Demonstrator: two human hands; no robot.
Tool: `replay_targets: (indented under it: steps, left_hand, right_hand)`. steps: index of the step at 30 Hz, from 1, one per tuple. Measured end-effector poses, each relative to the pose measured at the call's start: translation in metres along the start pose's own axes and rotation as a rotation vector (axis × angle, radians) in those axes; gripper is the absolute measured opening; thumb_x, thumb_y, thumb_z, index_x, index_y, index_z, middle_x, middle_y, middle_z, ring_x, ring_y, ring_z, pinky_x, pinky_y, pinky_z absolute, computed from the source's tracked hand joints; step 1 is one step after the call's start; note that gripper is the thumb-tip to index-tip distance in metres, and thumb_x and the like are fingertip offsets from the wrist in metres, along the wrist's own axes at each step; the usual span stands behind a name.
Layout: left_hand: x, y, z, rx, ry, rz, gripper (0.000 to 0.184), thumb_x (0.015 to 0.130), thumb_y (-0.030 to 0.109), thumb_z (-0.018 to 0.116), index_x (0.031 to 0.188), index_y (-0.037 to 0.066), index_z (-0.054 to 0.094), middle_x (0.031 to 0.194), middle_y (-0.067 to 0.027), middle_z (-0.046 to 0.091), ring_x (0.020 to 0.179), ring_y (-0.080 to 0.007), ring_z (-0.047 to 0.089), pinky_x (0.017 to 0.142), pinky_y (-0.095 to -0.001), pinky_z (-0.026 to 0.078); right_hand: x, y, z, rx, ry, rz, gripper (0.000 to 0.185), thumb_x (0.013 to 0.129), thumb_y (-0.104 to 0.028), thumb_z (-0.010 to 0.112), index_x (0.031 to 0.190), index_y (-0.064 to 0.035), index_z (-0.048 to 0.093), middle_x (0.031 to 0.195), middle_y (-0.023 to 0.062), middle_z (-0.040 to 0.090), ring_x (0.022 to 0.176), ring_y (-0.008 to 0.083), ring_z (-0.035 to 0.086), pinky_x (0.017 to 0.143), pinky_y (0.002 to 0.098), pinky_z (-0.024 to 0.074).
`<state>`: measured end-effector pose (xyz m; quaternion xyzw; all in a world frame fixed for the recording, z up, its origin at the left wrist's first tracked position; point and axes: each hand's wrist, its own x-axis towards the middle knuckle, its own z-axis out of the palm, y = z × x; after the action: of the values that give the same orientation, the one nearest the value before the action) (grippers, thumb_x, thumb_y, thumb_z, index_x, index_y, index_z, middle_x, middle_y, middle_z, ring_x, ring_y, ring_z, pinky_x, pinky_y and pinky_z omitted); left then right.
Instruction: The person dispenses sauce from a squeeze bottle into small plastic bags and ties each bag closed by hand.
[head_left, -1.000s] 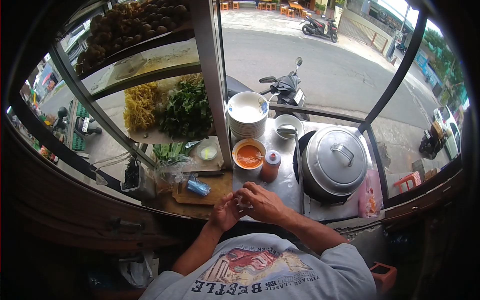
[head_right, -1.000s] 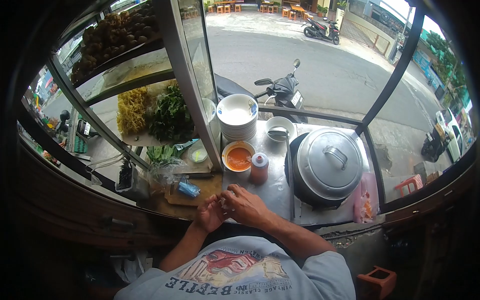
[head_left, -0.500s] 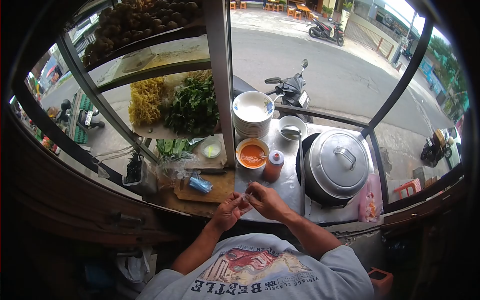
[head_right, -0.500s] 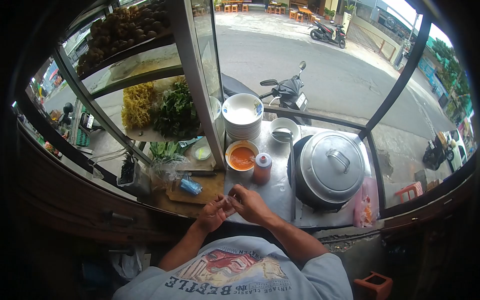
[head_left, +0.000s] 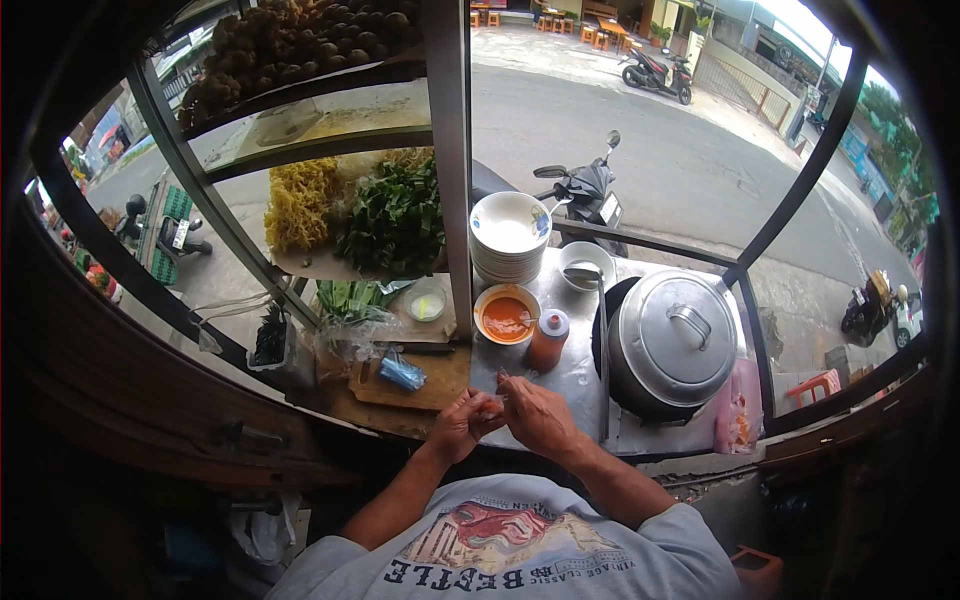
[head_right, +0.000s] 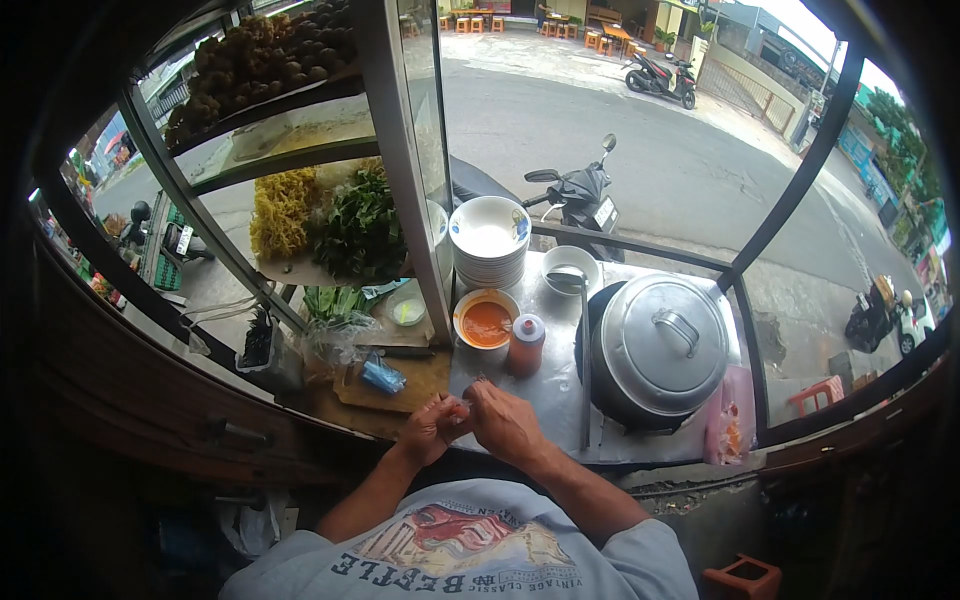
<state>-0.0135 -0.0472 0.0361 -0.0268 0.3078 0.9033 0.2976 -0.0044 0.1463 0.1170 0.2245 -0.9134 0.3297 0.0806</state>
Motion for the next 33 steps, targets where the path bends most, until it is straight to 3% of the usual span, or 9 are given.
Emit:
replay_targets:
  steps: [2, 5, 8, 15, 24, 25, 28, 31, 33]
  left_hand:
    - [-0.005, -0.003, 0.009, 0.126, 0.113, 0.028, 0.022, 0.105, 0.024, 0.057, 0.119, 0.01, 0.049, 0.117, -0.0074, 0.061, 0.11, -0.0206, 0.063, 0.103, -0.0426, 0.052]
    - [-0.004, -0.024, 0.006, 0.687, 0.126, 0.483, 0.028, 0.099, 0.024, 0.068, 0.116, 0.007, 0.054, 0.126, -0.0123, 0.059, 0.119, -0.0275, 0.058, 0.109, -0.0426, 0.043]
    - [-0.011, -0.014, 0.016, 1.262, 0.114, 0.66, 0.027, 0.092, 0.022, 0.074, 0.107, 0.004, 0.06, 0.128, -0.0178, 0.058, 0.125, -0.0324, 0.054, 0.109, -0.0421, 0.039]
    - [-0.02, -0.009, 0.0, 1.2, 0.203, 0.567, 0.02, 0.091, 0.02, 0.073, 0.098, 0.003, 0.063, 0.127, -0.0189, 0.057, 0.123, -0.033, 0.055, 0.106, -0.042, 0.04]
    - [-0.018, 0.025, 0.029, 1.292, -0.151, 0.497, 0.069, 0.086, 0.024, 0.08, 0.141, 0.006, 0.044, 0.147, -0.0179, 0.047, 0.136, -0.0295, 0.047, 0.113, -0.0425, 0.037]
    - [-0.014, 0.026, 0.036, 1.228, -0.188, 0.483, 0.056, 0.088, 0.022, 0.079, 0.133, 0.003, 0.053, 0.135, -0.0155, 0.058, 0.125, -0.026, 0.057, 0.107, -0.0414, 0.044]
    - [-0.008, 0.032, 0.03, 1.088, -0.337, -0.065, 0.032, 0.098, 0.028, 0.069, 0.115, 0.001, 0.063, 0.105, -0.0097, 0.068, 0.098, -0.0188, 0.066, 0.088, -0.0347, 0.053]
    - [-0.006, 0.019, 0.027, 1.019, -0.308, -0.258, 0.037, 0.106, 0.035, 0.055, 0.097, 0.001, 0.067, 0.078, -0.0027, 0.063, 0.073, -0.011, 0.061, 0.068, -0.0284, 0.051]
    - [-0.005, 0.021, 0.023, 0.993, -0.338, -0.243, 0.041, 0.108, 0.038, 0.049, 0.097, 0.002, 0.066, 0.078, -0.0009, 0.061, 0.071, -0.01, 0.056, 0.065, -0.0268, 0.047]
  right_hand:
    - [0.0, 0.002, -0.001, 0.021, -0.003, 0.043, 0.026, 0.096, -0.016, 0.063, 0.117, -0.0035, 0.056, 0.096, 0.0179, 0.064, 0.086, 0.0401, 0.067, 0.07, 0.0478, 0.0535]
    - [0.002, -0.003, -0.005, 0.039, -0.037, 0.102, 0.023, 0.097, -0.017, 0.063, 0.114, -0.0027, 0.059, 0.091, 0.0187, 0.065, 0.081, 0.0409, 0.067, 0.066, 0.0482, 0.0528]
    - [0.003, -0.003, -0.001, 0.062, -0.036, 0.121, 0.02, 0.098, -0.018, 0.063, 0.11, -0.0021, 0.06, 0.091, 0.0201, 0.067, 0.08, 0.0412, 0.067, 0.065, 0.0476, 0.053]
    - [0.014, -0.011, -0.023, 0.159, 0.114, 0.122, 0.016, 0.099, -0.019, 0.063, 0.104, -0.0047, 0.06, 0.08, 0.0193, 0.068, 0.073, 0.0416, 0.068, 0.061, 0.0485, 0.0526]
    - [0.005, -0.012, -0.009, 0.182, -0.146, -0.053, 0.015, 0.097, -0.019, 0.061, 0.106, -0.007, 0.058, 0.09, 0.0187, 0.07, 0.085, 0.0418, 0.069, 0.075, 0.0505, 0.0538]
    - [0.005, -0.016, -0.01, 0.187, -0.169, -0.063, 0.015, 0.097, -0.019, 0.061, 0.106, -0.0072, 0.058, 0.09, 0.0186, 0.07, 0.085, 0.042, 0.069, 0.075, 0.0504, 0.0538]
    - [0.003, -0.012, -0.014, 0.163, -0.23, -0.012, 0.015, 0.095, -0.018, 0.062, 0.105, -0.0076, 0.058, 0.093, 0.0182, 0.07, 0.088, 0.0418, 0.069, 0.075, 0.0491, 0.0536]
    - [0.0, -0.003, -0.019, 0.231, -0.128, 0.039, 0.013, 0.097, -0.014, 0.062, 0.107, -0.0058, 0.061, 0.095, 0.018, 0.071, 0.088, 0.0397, 0.07, 0.075, 0.046, 0.0547]
    - [0.003, 0.0, -0.028, 0.319, 0.008, 0.069, 0.013, 0.098, -0.012, 0.063, 0.109, -0.0038, 0.064, 0.097, 0.0178, 0.073, 0.088, 0.0363, 0.073, 0.075, 0.0415, 0.0566]
